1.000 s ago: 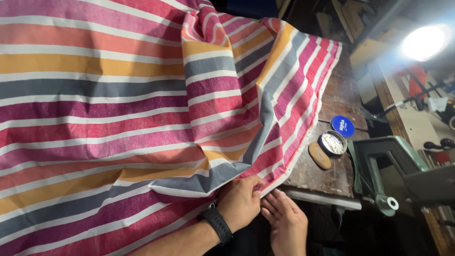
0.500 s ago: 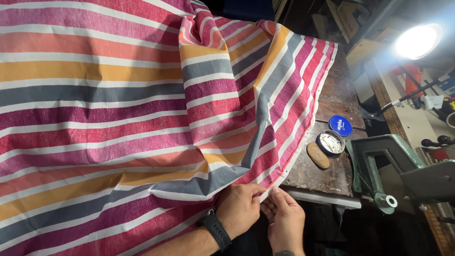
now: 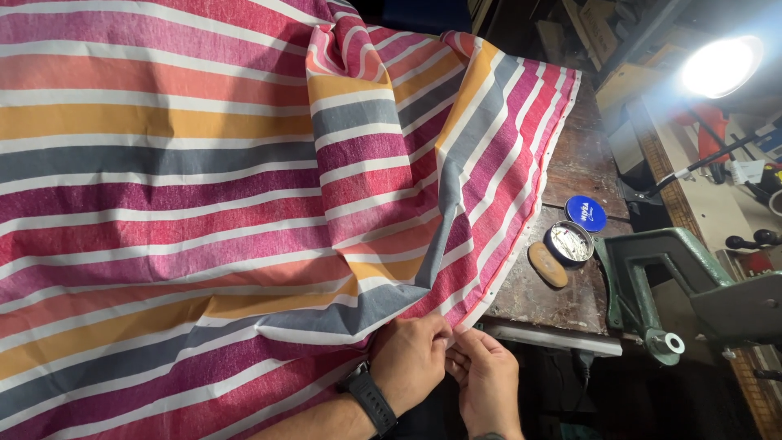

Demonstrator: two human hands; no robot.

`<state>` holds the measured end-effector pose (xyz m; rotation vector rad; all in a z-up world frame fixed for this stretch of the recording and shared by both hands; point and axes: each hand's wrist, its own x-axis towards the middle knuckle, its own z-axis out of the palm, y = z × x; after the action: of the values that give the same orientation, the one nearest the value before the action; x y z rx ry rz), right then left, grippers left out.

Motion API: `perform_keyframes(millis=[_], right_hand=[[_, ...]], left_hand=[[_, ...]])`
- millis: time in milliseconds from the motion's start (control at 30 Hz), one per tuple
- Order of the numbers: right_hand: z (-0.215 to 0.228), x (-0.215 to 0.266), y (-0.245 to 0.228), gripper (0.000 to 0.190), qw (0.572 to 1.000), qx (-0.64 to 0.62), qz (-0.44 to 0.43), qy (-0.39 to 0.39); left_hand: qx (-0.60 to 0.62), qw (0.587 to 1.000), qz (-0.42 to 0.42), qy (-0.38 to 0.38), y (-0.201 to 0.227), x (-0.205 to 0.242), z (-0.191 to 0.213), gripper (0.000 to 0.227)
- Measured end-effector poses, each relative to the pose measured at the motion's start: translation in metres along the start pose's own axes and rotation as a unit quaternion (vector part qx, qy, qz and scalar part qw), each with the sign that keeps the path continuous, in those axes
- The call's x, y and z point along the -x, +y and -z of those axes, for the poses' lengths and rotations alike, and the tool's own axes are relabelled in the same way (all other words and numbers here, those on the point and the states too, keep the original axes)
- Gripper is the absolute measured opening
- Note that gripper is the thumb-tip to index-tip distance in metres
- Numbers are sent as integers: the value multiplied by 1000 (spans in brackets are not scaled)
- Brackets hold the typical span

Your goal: The person aligns the edges of a striped fabric on a workbench and repeatedly inserts straight pins from a tin to secure the layers. The person occasionally lifts and repositions the fabric to maintain alignment while continuing to pin along the edge.

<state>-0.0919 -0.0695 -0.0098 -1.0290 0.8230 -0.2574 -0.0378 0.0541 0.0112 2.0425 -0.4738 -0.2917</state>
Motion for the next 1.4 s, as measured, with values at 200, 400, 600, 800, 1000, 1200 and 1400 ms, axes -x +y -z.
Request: perform_keyframes(millis=[200,400,600,800,1000,1200,1400], right_hand=[[5,-16,17,19,998,-55,12,-11],[-8,-8,5,11,998,-61,-26,15],[6,-26,9,22,1000,-20,0,-21],[14,-33,-98,26,952,303,19,-32],[38,-110,-203,21,627,708,298,130],[19,-146,-222,15,484,840,244,26],[14,-157,-219,16,462,857,229,5]], left_hand=[[-302,917,-216,147,-12,20,-24,5],[-334,843,-317,279,-3,13,-27,22],[-354,816,-352,290,-18,-2,-39,30],[-348,791,-408,293,-33,-22,-33,24],[-319,800,-376,341,-38,-35,-47,25],[-308,800,-381,346,-33,-36,-40,27],[-312,783,-409,351,-29,-34,-27,24]])
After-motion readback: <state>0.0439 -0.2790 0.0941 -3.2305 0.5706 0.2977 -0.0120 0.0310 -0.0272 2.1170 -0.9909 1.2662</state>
